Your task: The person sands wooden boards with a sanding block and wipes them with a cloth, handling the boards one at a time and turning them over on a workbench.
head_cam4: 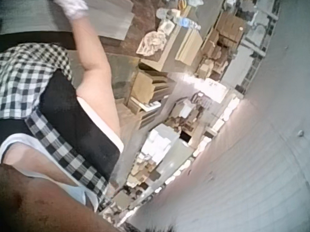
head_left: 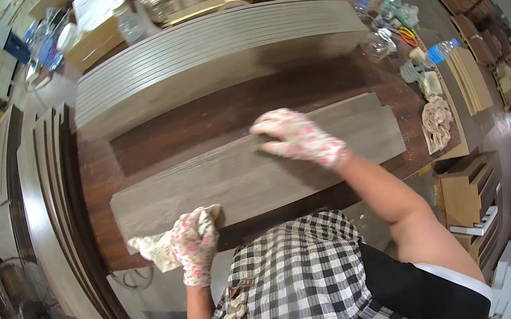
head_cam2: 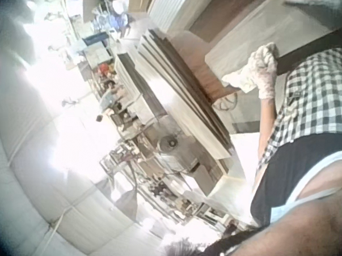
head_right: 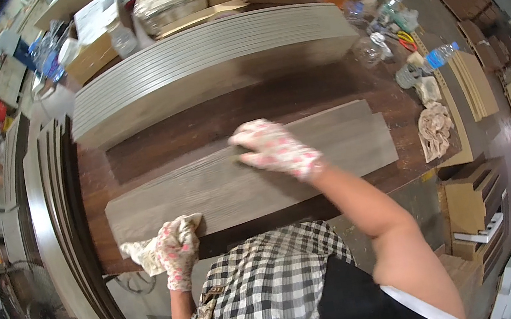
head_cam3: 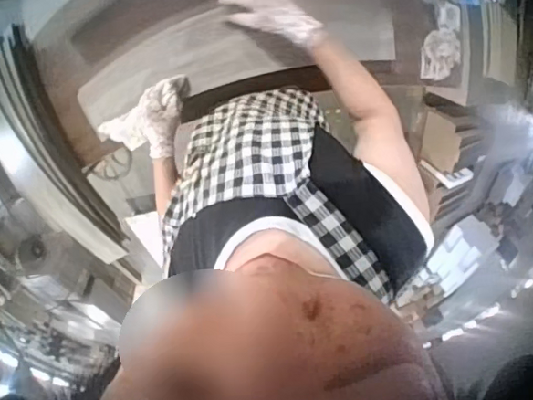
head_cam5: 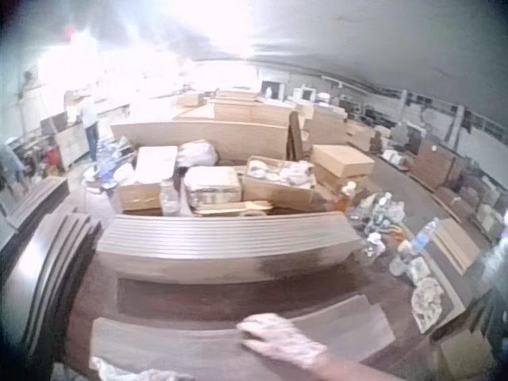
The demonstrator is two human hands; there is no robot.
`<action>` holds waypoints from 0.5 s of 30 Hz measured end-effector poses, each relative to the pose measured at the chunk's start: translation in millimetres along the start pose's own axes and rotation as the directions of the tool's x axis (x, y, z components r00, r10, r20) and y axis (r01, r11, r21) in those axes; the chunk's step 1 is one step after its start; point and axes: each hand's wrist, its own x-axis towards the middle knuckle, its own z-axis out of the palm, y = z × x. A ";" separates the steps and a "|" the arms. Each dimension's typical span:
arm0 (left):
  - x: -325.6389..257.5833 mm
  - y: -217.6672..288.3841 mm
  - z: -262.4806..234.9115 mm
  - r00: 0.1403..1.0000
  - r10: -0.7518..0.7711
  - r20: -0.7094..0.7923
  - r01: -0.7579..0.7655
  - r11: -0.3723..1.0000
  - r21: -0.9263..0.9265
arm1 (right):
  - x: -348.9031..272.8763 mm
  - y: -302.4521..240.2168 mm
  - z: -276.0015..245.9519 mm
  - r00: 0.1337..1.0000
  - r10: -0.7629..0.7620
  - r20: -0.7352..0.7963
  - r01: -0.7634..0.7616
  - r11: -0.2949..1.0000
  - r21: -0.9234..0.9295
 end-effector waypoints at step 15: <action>44.9 133.2 108.6 0.823 0.480 0.304 -0.533 0.837 0.121 | -221.0 131.3 -124.4 0.465 0.724 -0.509 -0.465 0.690 0.555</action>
